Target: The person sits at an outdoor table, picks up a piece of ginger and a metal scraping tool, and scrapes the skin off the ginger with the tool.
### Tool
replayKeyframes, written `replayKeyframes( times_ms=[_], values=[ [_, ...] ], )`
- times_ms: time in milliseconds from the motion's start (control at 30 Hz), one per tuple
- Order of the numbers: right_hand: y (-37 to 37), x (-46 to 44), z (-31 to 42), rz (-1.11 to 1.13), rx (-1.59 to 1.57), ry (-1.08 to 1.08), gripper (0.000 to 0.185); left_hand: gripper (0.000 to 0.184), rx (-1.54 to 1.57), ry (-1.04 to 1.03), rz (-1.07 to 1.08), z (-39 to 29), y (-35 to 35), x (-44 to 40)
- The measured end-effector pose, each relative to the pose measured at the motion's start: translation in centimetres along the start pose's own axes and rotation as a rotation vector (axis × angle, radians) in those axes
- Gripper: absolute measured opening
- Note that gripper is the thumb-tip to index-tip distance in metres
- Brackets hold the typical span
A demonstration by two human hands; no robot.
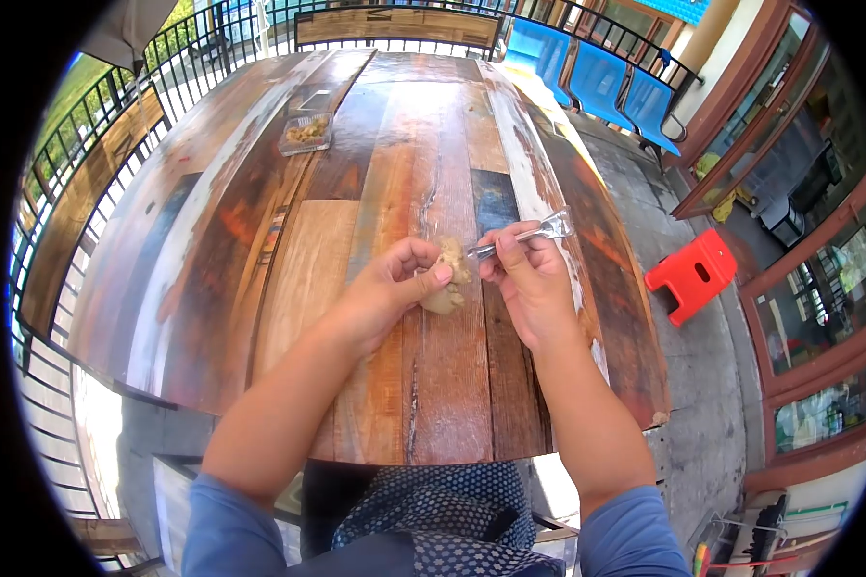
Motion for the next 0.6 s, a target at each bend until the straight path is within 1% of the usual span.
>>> replayKeyframes(
  times_ms=[33,133,167,200,233,267,300,333,400,533,600],
  values=[
    [-0.10,0.07,0.05,0.002,-0.005,-0.003,0.015,0.023,-0.071,-0.045,-0.018,-0.12,0.14,-0.08],
    [-0.35,0.12,0.25,0.021,0.045,0.014,0.015,0.025,-0.104,-0.042,-0.059,-0.22,0.12,0.02],
    [-0.20,0.12,0.03,0.009,0.077,0.007,0.015,0.025,-0.123,-0.070,-0.079,-0.30,0.40,-0.07],
    [-0.52,0.24,-0.03,0.050,0.054,0.013,0.015,0.026,-0.135,-0.114,-0.064,-0.03,0.40,-0.27],
    [-0.42,0.28,-0.16,0.041,0.119,0.022,0.015,0.027,-0.149,-0.160,-0.052,-0.09,0.32,-0.30],
    [-0.46,0.21,-0.20,0.033,0.184,0.032,0.014,0.029,-0.164,-0.142,-0.056,-0.27,0.17,-0.12],
    [-0.51,0.26,-0.27,0.039,0.185,0.034,0.015,0.030,-0.177,-0.120,-0.059,-0.33,0.01,0.01],
    [-0.45,0.32,-0.36,0.040,0.190,0.033,0.015,0.030,-0.193,-0.145,-0.089,-0.49,0.23,0.03],
    [-0.46,0.27,-0.28,0.047,0.199,0.044,0.016,0.031,-0.195,-0.128,-0.049,-0.02,0.28,-0.20],
    [-0.53,0.29,-0.06,0.048,0.253,0.078,0.016,0.031,-0.209,-0.146,-0.073,-0.07,0.60,-0.24],
    [-0.59,0.25,0.02,0.048,0.253,0.100,0.015,0.035,-0.203,-0.145,-0.055,-0.10,0.41,-0.20]
  ],
)
Point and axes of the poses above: each hand's wrist, its own x-axis away from the middle knuckle, its own y-axis out of the back of the hand, z = x × y, the point moved 7 cm from there along -x, towards the middle knuckle, and after that the axes turned 8 degrees about -z, right-handed, at the moved point
